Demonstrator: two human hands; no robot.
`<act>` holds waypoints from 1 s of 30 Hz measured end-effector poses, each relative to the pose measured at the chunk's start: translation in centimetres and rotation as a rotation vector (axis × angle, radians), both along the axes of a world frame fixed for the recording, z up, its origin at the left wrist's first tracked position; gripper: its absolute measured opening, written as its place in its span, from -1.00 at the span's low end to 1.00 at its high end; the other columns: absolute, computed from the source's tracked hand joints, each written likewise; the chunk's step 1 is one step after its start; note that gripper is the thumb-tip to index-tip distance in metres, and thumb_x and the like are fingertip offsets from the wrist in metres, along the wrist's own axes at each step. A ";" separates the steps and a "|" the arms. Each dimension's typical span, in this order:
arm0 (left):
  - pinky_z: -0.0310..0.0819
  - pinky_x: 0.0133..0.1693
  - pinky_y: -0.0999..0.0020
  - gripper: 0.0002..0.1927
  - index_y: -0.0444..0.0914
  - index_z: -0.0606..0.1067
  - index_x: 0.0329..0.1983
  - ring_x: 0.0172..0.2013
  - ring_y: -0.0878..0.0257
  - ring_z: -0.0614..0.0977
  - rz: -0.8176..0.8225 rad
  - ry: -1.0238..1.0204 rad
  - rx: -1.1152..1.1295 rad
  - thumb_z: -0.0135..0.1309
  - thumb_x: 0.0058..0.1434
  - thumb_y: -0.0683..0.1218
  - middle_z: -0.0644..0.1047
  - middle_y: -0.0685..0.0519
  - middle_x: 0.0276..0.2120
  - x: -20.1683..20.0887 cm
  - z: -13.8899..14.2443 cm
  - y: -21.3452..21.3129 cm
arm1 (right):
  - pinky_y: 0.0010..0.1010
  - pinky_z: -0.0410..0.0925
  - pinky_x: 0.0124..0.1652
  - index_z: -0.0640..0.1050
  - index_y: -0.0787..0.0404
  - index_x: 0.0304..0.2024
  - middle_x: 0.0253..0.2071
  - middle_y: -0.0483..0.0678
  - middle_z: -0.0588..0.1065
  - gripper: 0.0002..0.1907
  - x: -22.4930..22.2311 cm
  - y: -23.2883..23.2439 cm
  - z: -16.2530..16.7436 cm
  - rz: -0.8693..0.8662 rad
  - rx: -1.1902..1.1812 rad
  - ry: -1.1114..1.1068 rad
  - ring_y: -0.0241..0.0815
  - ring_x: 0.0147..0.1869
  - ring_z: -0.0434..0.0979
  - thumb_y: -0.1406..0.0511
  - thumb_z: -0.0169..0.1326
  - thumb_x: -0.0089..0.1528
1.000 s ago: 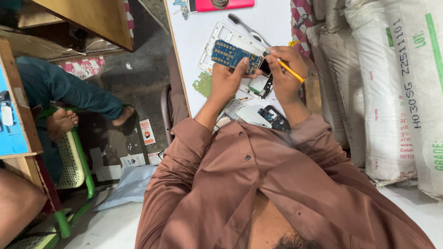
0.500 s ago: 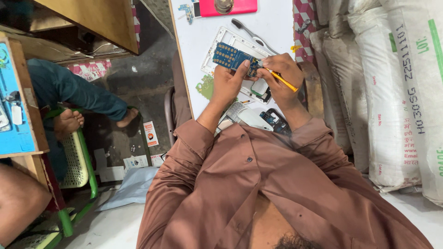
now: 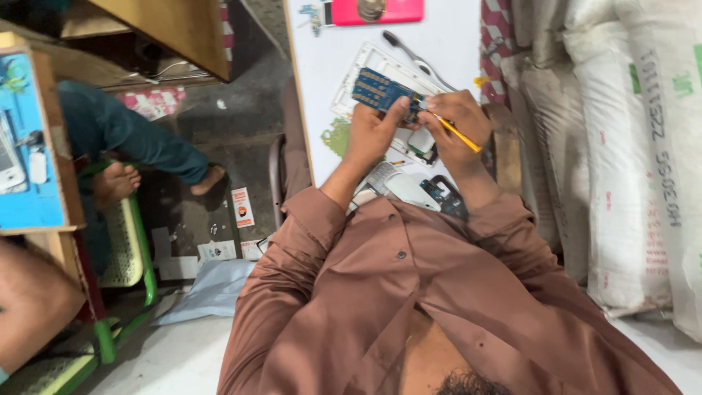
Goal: The person sits at a repair bench holding a disassembled keypad mobile phone and uses a yellow-handled screwdriver to work on its internal components, turning the phone over and repositioning it while prying and tightening parts. Disassembled phone housings and other phones lie on the bench around them.
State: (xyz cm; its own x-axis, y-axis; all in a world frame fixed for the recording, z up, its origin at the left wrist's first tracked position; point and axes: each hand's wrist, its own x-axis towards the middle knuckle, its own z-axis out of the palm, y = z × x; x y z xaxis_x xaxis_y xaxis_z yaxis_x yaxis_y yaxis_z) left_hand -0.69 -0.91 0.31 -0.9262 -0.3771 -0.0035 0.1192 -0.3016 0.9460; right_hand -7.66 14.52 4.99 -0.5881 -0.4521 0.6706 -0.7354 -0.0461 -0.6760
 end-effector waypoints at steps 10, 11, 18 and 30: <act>0.68 -0.32 0.38 -0.78 -0.42 0.59 -0.18 -0.37 0.29 0.73 0.021 0.014 -0.098 0.07 0.41 -0.13 0.68 -0.02 -0.37 -0.8 -0.1 0.4 | -0.33 0.47 -0.10 0.55 0.36 -0.13 -0.12 0.12 0.56 -0.80 -0.1 -0.2 -0.3 -0.054 0.003 0.004 0.04 -0.05 0.61 0.58 0.31 0.29; 0.68 -0.32 0.39 -0.77 -0.42 0.60 -0.19 -0.37 0.30 0.73 0.017 0.023 -0.105 0.06 0.42 -0.13 0.68 -0.02 -0.37 -0.8 0.0 0.4 | -0.31 0.47 -0.08 0.55 0.37 -0.12 -0.12 0.13 0.56 -0.80 -0.1 -0.3 -0.3 -0.056 0.008 0.024 0.05 -0.05 0.61 0.58 0.31 0.29; 0.67 -0.32 0.41 -0.75 -0.44 0.61 -0.22 -0.38 0.29 0.74 0.012 0.036 -0.150 0.04 0.42 -0.14 0.69 -0.03 -0.39 -0.8 0.7 0.3 | -0.26 0.46 -0.03 0.55 0.36 -0.12 -0.11 0.14 0.58 -0.78 -0.2 -0.5 -0.1 -0.103 0.036 0.088 0.04 -0.03 0.62 0.57 0.31 0.27; 0.67 -0.30 0.40 -0.76 -0.45 0.60 -0.19 -0.37 0.27 0.74 0.007 0.026 -0.116 0.06 0.41 -0.14 0.68 -0.05 -0.37 -1.0 0.2 0.2 | -0.31 0.48 -0.13 0.57 0.41 -0.17 -0.10 0.17 0.59 -0.83 0.0 -0.9 0.0 -0.098 0.047 0.083 0.02 -0.08 0.62 0.58 0.31 0.25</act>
State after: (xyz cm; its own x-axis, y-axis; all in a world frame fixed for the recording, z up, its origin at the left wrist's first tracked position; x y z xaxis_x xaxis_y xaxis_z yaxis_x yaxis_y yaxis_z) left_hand -1.69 -0.67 0.52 -0.9226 -0.3804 0.0645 0.1460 -0.1892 0.9710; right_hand -7.65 13.66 4.95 -0.5741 -0.4273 0.6984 -0.7885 0.0587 -0.6122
